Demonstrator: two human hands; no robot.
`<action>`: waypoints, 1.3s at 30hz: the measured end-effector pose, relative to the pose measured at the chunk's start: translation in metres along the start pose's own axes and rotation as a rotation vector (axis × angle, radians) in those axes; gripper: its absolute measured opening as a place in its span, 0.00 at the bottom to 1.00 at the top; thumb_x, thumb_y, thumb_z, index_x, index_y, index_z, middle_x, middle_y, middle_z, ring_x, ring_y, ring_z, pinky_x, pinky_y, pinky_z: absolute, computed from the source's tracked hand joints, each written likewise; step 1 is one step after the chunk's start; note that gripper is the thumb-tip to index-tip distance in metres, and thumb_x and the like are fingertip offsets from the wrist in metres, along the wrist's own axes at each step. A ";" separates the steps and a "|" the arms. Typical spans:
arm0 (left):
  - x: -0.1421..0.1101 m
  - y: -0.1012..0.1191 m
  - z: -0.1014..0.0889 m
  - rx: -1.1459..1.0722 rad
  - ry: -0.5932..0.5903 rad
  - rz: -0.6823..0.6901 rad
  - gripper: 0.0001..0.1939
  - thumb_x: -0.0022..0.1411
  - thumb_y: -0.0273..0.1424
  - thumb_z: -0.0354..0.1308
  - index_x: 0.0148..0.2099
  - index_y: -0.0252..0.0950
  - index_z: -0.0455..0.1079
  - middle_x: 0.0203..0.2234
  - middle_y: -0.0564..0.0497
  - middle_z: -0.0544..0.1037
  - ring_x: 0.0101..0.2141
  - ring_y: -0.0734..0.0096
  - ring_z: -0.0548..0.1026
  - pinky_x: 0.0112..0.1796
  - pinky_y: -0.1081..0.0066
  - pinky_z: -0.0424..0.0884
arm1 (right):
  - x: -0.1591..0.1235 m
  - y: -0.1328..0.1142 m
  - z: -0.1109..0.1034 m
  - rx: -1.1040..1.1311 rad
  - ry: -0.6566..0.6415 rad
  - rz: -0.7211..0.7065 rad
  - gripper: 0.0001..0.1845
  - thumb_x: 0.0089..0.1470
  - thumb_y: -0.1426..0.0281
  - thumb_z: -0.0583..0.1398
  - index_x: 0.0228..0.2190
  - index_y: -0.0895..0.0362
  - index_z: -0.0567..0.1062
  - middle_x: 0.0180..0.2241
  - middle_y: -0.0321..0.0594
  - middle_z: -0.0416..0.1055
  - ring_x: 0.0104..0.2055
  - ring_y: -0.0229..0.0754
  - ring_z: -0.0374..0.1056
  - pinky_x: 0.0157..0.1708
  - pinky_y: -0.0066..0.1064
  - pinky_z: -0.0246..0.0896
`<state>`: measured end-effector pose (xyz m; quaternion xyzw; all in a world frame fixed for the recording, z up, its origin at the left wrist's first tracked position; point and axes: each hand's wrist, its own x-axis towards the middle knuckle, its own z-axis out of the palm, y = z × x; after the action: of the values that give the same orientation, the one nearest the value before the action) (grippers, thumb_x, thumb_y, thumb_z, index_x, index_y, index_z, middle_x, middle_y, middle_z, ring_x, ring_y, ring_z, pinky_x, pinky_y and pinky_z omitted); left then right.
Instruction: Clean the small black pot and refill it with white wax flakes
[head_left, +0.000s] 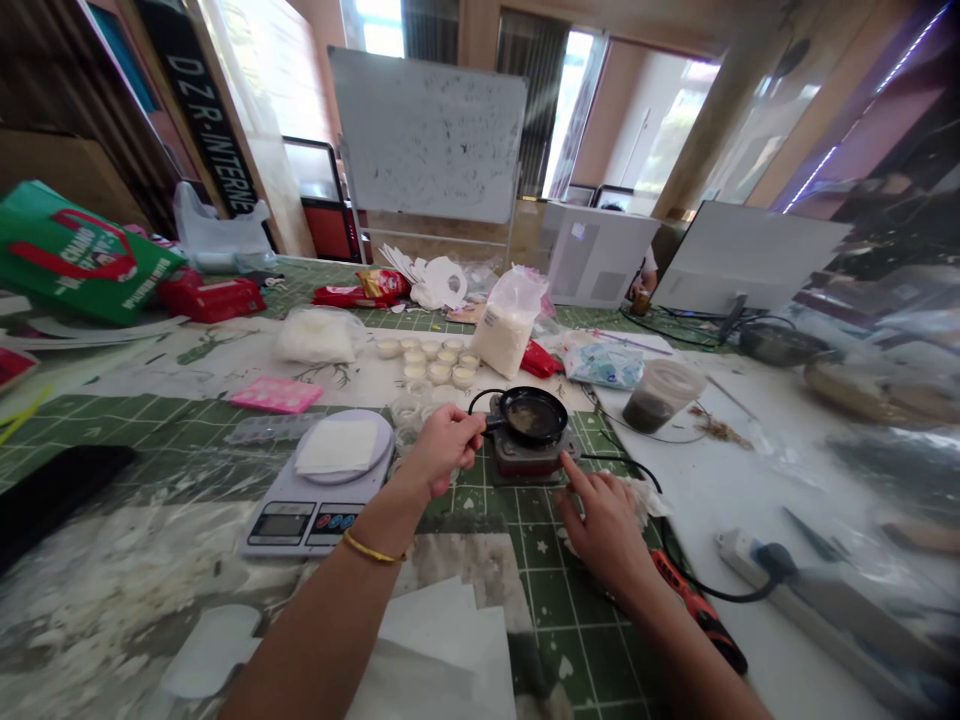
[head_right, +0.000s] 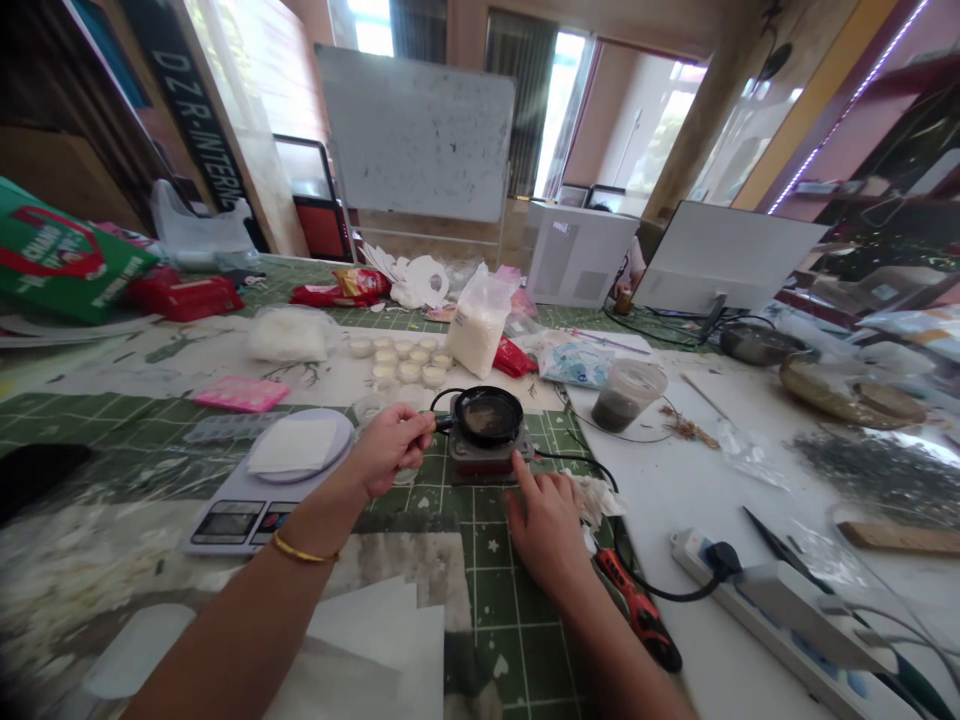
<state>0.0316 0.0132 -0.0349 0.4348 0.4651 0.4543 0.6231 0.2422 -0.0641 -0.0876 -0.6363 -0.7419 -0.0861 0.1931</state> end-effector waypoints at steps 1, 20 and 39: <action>0.000 0.001 -0.001 -0.010 -0.007 0.010 0.13 0.53 0.35 0.56 0.27 0.36 0.54 0.14 0.60 0.66 0.09 0.88 0.54 0.13 0.81 0.50 | 0.000 -0.001 0.000 -0.005 0.000 -0.001 0.26 0.55 0.65 0.49 0.55 0.58 0.61 0.31 0.42 0.70 0.40 0.47 0.60 0.43 0.41 0.51; -0.024 0.057 -0.082 0.066 0.134 0.142 0.11 0.49 0.32 0.59 0.25 0.33 0.59 0.16 0.56 0.69 0.12 0.85 0.61 0.15 0.80 0.53 | 0.007 -0.008 0.002 -0.143 0.047 0.004 0.26 0.54 0.65 0.51 0.53 0.59 0.62 0.44 0.45 0.71 0.50 0.51 0.58 0.52 0.46 0.43; -0.085 -0.006 -0.104 -0.054 0.373 0.110 0.14 0.50 0.35 0.59 0.28 0.35 0.57 0.16 0.58 0.70 0.12 0.85 0.61 0.17 0.78 0.55 | 0.003 0.009 0.009 -0.127 0.146 0.119 0.32 0.52 0.58 0.50 0.56 0.61 0.57 0.53 0.51 0.60 0.54 0.54 0.54 0.51 0.48 0.50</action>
<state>-0.0816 -0.0582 -0.0449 0.3508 0.5357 0.5728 0.5118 0.2492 -0.0564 -0.0956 -0.6821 -0.6798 -0.1674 0.2109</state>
